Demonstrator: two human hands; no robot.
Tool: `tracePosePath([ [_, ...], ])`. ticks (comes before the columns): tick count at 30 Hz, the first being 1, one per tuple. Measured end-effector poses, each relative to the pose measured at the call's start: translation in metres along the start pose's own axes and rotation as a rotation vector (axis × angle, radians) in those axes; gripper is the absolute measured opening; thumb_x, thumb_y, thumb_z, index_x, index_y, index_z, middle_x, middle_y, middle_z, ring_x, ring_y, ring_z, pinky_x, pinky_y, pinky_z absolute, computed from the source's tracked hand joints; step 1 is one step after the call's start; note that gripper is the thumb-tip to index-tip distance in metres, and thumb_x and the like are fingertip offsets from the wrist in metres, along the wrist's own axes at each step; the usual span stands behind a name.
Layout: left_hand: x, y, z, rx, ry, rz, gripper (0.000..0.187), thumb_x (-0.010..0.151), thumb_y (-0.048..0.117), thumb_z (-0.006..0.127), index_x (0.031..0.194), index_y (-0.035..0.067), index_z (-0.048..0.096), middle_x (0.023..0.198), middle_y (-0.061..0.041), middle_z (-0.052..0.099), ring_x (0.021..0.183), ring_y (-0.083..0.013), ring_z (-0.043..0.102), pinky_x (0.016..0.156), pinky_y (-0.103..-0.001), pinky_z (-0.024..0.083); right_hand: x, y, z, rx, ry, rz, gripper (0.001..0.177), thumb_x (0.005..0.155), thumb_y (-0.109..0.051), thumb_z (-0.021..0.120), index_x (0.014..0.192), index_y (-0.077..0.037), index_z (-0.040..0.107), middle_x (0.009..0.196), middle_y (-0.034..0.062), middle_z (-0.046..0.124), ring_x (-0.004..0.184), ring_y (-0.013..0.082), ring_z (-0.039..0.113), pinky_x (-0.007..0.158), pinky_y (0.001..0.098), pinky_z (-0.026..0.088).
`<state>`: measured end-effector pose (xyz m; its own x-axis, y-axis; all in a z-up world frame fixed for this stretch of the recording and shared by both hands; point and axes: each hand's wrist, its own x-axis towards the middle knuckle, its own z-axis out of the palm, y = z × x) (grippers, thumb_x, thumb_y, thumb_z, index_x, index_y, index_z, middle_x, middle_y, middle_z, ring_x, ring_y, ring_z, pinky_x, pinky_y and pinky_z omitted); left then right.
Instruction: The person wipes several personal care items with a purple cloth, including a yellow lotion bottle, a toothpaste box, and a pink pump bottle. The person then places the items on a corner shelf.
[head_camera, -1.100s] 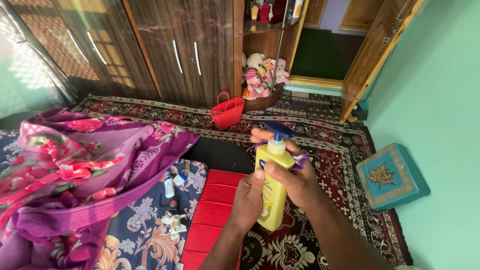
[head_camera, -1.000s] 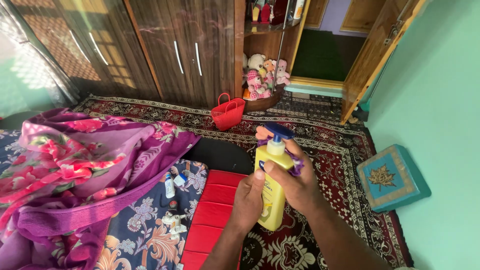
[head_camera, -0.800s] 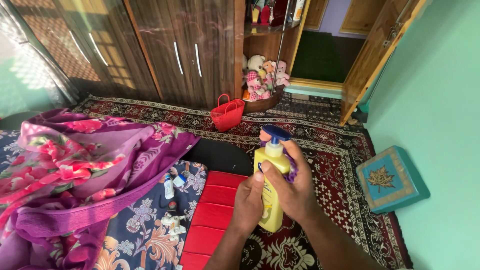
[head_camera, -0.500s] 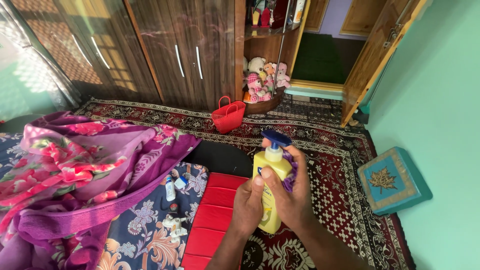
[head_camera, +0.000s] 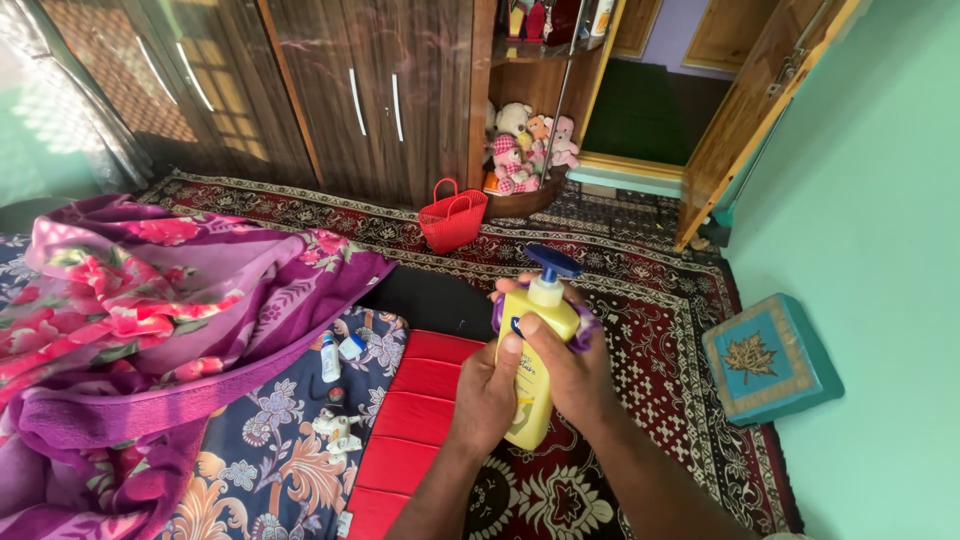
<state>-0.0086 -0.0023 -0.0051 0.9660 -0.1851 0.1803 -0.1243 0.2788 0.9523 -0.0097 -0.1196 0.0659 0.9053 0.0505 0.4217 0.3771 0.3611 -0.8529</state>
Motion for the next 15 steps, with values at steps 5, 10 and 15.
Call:
tracePosePath([
  [5,0.001,0.008,0.005,0.223,0.148,0.103,0.056,0.104,0.049,0.049,0.094,-0.001,0.072,0.067,-0.007,0.068,0.061,-0.0108,0.062,0.054,-0.029,0.051,-0.017,0.001,0.018,-0.498,0.169,-0.275,0.046,0.104,-0.016,0.061,0.144,0.002,0.047,0.136,0.0171,0.065,0.117,0.0228,0.068,0.101,0.0364,0.057],
  [10,-0.002,0.021,0.014,0.26,0.216,0.125,0.057,0.102,0.053,0.048,0.097,0.001,0.072,0.07,-0.006,0.074,0.066,-0.0115,0.072,0.056,-0.031,0.057,-0.02,0.0,0.025,-0.985,0.22,-0.635,0.048,0.11,-0.016,0.053,0.151,0.005,0.04,0.15,0.0242,0.048,0.138,0.0307,0.055,0.114,0.0398,0.051],
  [15,-0.007,0.032,0.02,0.309,0.255,0.081,0.055,0.101,0.05,0.052,0.093,-0.001,0.072,0.066,-0.009,0.073,0.06,-0.0165,0.07,0.053,-0.034,0.055,-0.021,0.006,0.019,-0.857,0.224,-0.634,0.046,0.114,-0.015,0.046,0.155,0.004,0.037,0.149,0.0236,0.047,0.134,0.0261,0.057,0.109,0.0355,0.059],
])
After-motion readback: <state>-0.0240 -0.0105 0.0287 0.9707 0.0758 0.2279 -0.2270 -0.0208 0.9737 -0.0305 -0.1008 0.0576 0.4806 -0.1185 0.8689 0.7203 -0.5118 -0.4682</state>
